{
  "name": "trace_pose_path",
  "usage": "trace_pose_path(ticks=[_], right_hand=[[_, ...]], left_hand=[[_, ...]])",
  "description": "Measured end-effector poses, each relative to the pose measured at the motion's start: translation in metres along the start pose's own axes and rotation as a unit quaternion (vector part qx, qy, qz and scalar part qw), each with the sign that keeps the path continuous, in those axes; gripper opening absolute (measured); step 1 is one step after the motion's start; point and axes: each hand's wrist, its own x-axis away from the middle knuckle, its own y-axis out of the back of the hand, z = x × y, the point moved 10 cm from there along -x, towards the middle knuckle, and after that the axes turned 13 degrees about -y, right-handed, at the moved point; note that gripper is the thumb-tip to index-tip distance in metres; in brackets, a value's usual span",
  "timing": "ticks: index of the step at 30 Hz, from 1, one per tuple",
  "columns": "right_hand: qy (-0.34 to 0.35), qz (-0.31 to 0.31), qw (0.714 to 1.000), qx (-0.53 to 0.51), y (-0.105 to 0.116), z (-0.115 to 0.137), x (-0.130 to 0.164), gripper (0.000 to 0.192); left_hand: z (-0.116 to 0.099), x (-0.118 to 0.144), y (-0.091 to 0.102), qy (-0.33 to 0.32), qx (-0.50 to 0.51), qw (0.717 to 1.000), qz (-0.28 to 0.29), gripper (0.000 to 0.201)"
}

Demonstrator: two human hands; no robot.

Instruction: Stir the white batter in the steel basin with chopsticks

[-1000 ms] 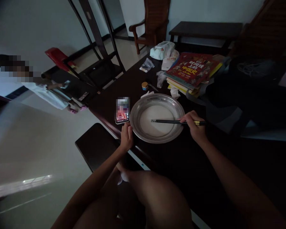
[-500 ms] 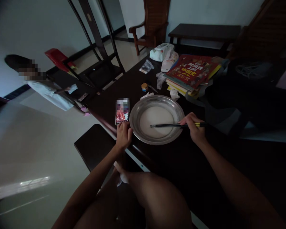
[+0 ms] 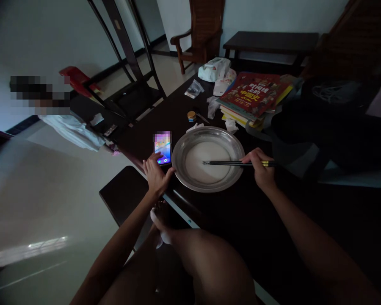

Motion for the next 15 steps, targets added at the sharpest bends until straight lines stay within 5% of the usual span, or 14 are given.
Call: trace_pose_path(ticks=[7,15], right_hand=[[0.008,0.005,1.0,0.014,-0.002,0.003,0.003,0.042],[0.021,0.012,0.999,0.021,-0.001,0.005,0.0,0.039]], left_hand=[[0.021,-0.02,-0.004,0.07,0.07,0.994,0.042,0.124],[0.028,-0.036,-0.014,0.076,0.108,0.987,0.093,0.124]])
